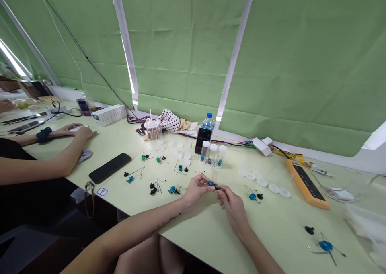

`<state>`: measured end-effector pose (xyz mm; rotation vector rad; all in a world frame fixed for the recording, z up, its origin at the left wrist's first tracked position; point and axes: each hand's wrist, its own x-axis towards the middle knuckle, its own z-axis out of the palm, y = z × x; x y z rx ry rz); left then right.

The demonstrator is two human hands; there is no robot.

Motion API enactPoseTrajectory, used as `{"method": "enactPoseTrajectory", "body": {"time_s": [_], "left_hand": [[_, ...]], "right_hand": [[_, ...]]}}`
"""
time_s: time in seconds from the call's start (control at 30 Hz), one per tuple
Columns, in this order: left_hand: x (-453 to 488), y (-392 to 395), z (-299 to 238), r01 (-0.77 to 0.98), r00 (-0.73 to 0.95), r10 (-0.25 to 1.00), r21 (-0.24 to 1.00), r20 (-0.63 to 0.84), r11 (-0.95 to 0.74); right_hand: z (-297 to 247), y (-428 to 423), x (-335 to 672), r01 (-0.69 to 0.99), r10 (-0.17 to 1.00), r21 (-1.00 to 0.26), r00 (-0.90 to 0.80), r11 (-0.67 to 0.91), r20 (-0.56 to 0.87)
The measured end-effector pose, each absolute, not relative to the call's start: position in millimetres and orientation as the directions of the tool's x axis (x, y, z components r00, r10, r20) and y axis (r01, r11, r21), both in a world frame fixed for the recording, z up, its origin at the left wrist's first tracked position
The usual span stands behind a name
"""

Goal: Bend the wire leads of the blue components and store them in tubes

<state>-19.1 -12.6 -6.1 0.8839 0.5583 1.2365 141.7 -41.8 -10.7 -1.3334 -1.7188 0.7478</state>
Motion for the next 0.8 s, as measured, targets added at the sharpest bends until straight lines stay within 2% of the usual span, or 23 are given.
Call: {"method": "enactPoseTrajectory", "body": {"time_s": [0.2,0.43,0.67,0.8], "left_hand": [[-20.4,-12.2,-5.4,-0.562,0.265,0.958,0.825,0.106,0.065],[-19.7,-11.8,-7.2,-0.557,0.289,0.950,0.828,0.116,0.068],[-19.8,-9.8,-9.4,-0.579,0.260,0.960,0.812,0.107,0.067],[-19.8,-10.0,-12.9,-0.569,0.297,0.948,0.819,0.116,0.078]], "right_hand": [[-13.2,-39.4,141.8,0.487,0.935,-0.805,-0.078,0.339,0.346],[-11.8,-42.5,142.3,0.469,0.961,-0.839,-0.107,0.276,0.256],[-13.5,-40.8,141.3,0.477,0.935,-0.814,-0.057,0.333,0.349],[-12.6,-43.3,142.3,0.488,0.953,-0.822,-0.081,0.292,0.290]]}}
